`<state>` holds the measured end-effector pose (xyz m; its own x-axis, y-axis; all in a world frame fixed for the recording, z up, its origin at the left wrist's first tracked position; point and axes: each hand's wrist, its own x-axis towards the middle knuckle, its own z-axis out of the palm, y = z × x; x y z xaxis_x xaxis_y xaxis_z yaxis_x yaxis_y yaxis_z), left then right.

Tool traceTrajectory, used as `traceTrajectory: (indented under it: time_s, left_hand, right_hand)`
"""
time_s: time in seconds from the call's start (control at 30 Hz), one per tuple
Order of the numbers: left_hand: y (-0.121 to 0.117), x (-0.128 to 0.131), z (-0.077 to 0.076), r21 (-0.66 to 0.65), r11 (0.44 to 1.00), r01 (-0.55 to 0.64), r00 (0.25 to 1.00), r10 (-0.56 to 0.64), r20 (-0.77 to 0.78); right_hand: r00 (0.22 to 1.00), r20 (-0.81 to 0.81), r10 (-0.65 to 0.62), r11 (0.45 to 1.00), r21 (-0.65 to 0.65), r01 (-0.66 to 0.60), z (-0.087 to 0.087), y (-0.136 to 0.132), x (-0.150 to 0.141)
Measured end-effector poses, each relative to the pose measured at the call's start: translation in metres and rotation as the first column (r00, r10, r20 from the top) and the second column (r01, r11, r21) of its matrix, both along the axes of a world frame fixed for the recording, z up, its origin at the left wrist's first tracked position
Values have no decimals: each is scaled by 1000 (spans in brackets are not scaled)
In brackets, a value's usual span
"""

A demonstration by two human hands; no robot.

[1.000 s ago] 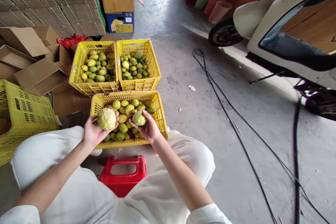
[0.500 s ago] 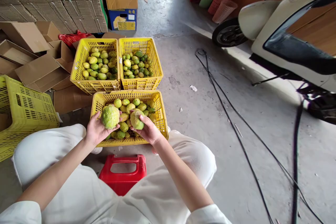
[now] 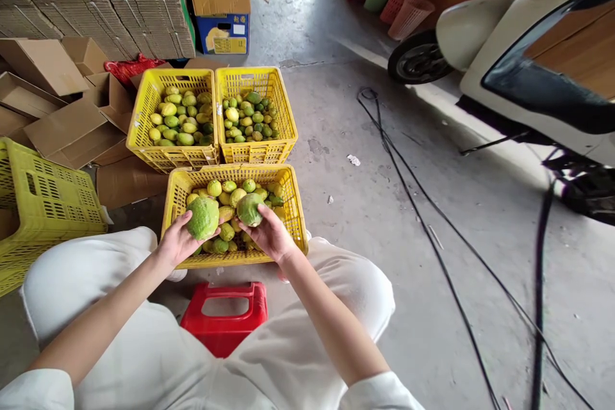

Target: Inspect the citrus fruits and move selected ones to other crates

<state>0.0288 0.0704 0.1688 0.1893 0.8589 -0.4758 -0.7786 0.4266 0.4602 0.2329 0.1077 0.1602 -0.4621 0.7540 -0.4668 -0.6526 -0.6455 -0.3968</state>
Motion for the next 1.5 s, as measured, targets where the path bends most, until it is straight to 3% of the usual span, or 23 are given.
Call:
traceTrajectory:
  time_s: [0.17, 0.33, 0.57, 0.73, 0.9, 1.07, 1.27, 1.5]
  left_hand:
    - [4, 1, 8, -81, 996, -39, 995, 46, 88]
    - [6, 3, 9, -143, 989, -27, 996, 39, 84]
    - [3, 3, 3, -109, 994, -15, 999, 19, 31]
    - [4, 2, 8, -117, 993, -7, 998, 14, 57]
    - [6, 3, 11, -147, 989, -33, 989, 54, 137]
    - [5, 4, 10, -175, 984, -39, 996, 52, 70]
    - [2, 1, 3, -104, 994, -22, 1000, 21, -8]
    - [2, 0, 10, -136, 991, -16, 1000, 18, 13]
  right_hand:
    - [998, 53, -31, 999, -33, 33, -1, 1, 3]
    - [998, -54, 17, 999, -49, -20, 6, 4, 4]
    - [999, -6, -40, 997, -72, 40, 1, 3, 0]
    - [997, 27, -78, 997, -9, 79, -2, 2, 3]
    - [999, -47, -9, 999, -34, 7, 4, 3, 3]
    - [999, -34, -7, 1000, -28, 6, 5, 2, 1]
    - [998, 15, -58, 998, 12, 58, -3, 0, 2]
    - [998, -42, 37, 999, -1, -37, 3, 1, 7]
